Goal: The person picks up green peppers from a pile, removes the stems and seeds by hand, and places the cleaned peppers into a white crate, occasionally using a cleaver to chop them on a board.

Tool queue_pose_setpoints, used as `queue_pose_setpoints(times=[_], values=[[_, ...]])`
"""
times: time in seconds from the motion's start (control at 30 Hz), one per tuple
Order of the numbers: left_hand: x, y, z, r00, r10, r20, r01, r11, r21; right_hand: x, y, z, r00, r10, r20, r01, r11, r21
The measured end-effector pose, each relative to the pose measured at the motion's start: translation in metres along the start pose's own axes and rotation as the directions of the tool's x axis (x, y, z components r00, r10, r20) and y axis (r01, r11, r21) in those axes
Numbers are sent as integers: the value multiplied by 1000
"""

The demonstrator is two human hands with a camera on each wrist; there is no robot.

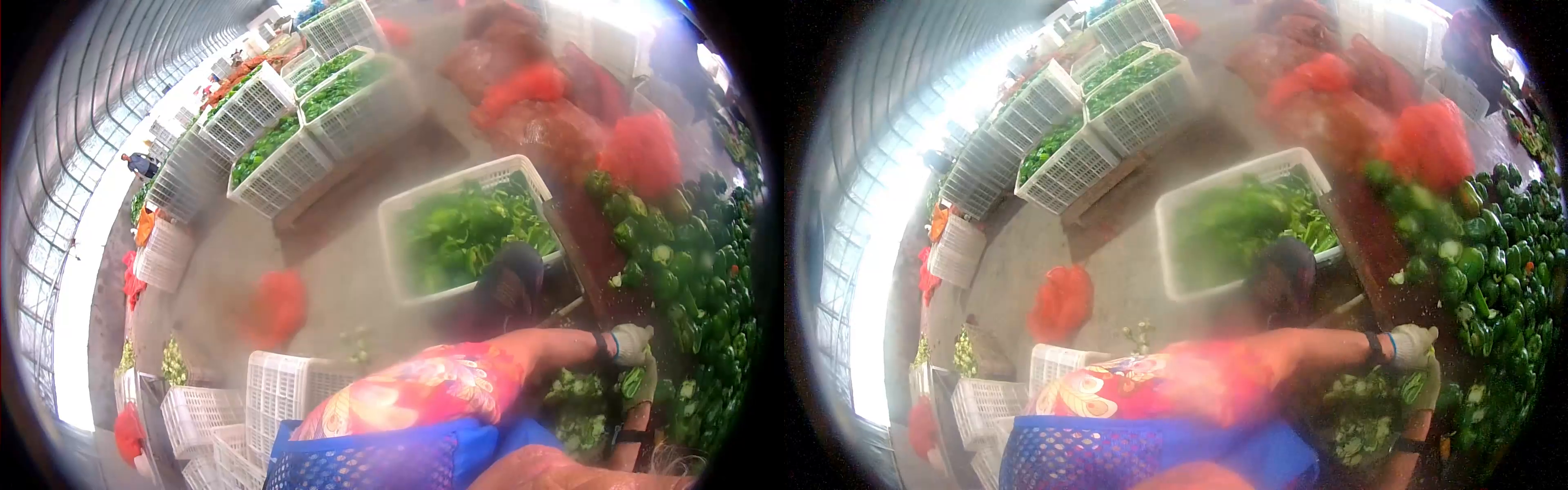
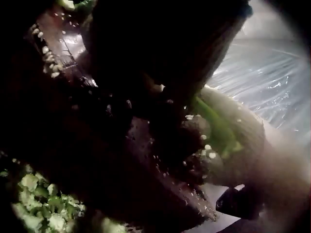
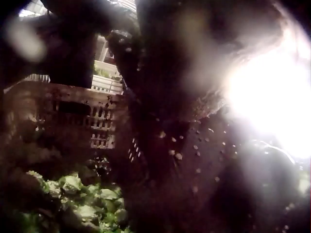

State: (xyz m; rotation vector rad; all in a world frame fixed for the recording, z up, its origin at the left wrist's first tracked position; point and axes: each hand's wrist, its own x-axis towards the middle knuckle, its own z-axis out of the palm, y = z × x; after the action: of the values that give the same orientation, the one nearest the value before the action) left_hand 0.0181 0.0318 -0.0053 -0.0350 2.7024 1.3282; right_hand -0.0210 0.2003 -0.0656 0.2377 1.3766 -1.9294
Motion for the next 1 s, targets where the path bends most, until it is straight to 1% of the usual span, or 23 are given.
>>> queue_pose_setpoints(times=[0.07,0.1,0.13,0.17,0.2,0.27,0.3,0.33,0.4,0.43,0.47,0.53,0.57,0.6,0.63,0.67,0.7,0.73,0.8,0.83,0.9,0.93,1.0], values=[[-6,-1,1,1000,26,15,-26,999,-24,-12,4,15,990,-48,-130,52,998,26],[-10,-2,0,999,39,20,-38,997,-68,4,10,-26,1000,14,2,-14,1000,18],[-15,-2,-1,998,51,25,-48,992,-115,-2,13,-33,1000,16,6,-16,1000,16],[-19,-1,-2,996,62,56,-55,990,-130,-7,13,-40,998,8,66,-7,1000,-10],[-21,-3,0,997,63,52,-56,990,-128,-12,12,-40,992,-2,126,6,999,-34],[-28,-11,5,990,111,86,-78,943,-323,-26,16,-29,996,-15,84,18,999,-33],[-47,2,-10,987,46,157,19,921,-390,-34,20,-21,999,-11,48,12,1000,-23],[-56,3,-14,988,43,151,19,921,-388,-42,23,-16,1000,-6,18,6,1000,-16],[-66,5,-10,980,24,196,44,942,-334,-59,30,-4,1000,-2,-27,2,1000,1],[-63,-2,13,996,31,83,-9,966,-259,-67,33,-1,999,3,-45,-3,1000,6],[-54,-12,27,996,33,85,-10,966,-258,-73,35,2,998,3,-60,-2,1000,8],[-60,-1,12,969,80,233,-41,985,-167,-77,35,5,998,8,-67,-8,1000,7],[-42,-18,46,976,219,11,-219,975,36,-77,33,6,996,-19,-83,20,1000,14],[-32,-16,50,976,219,11,-220,975,36,-77,31,6,994,-44,-99,47,999,21],[-24,-12,53,975,219,38,-222,958,184,-65,34,-12,994,-44,-98,46,999,19],[-15,-9,58,975,214,66,-224,918,327,-41,41,-48,996,-39,-84,35,998,-53],[0,-5,68,987,129,94,-158,879,450,-26,44,-70,997,-33,-71,24,992,-124],[5,-4,72,987,126,95,-155,879,451,-22,43,-74,997,-30,-69,21,992,-121],[11,-2,79,996,-8,84,-37,852,522,-16,40,-75,992,-94,-89,73,974,-215],[13,-1,81,996,-6,95,-45,848,528,-18,37,-72,991,-96,-94,75,976,-204],[14,-1,83,996,-36,76,-3,886,465,-31,33,-60,993,-117,10,117,992,-39],[17,-3,88,996,-38,86,-6,886,464,-30,39,-66,994,-113,2,113,993,-34],[26,-6,95,996,43,84,-83,824,561,-26,49,-81,986,-166,-28,163,984,-67]])
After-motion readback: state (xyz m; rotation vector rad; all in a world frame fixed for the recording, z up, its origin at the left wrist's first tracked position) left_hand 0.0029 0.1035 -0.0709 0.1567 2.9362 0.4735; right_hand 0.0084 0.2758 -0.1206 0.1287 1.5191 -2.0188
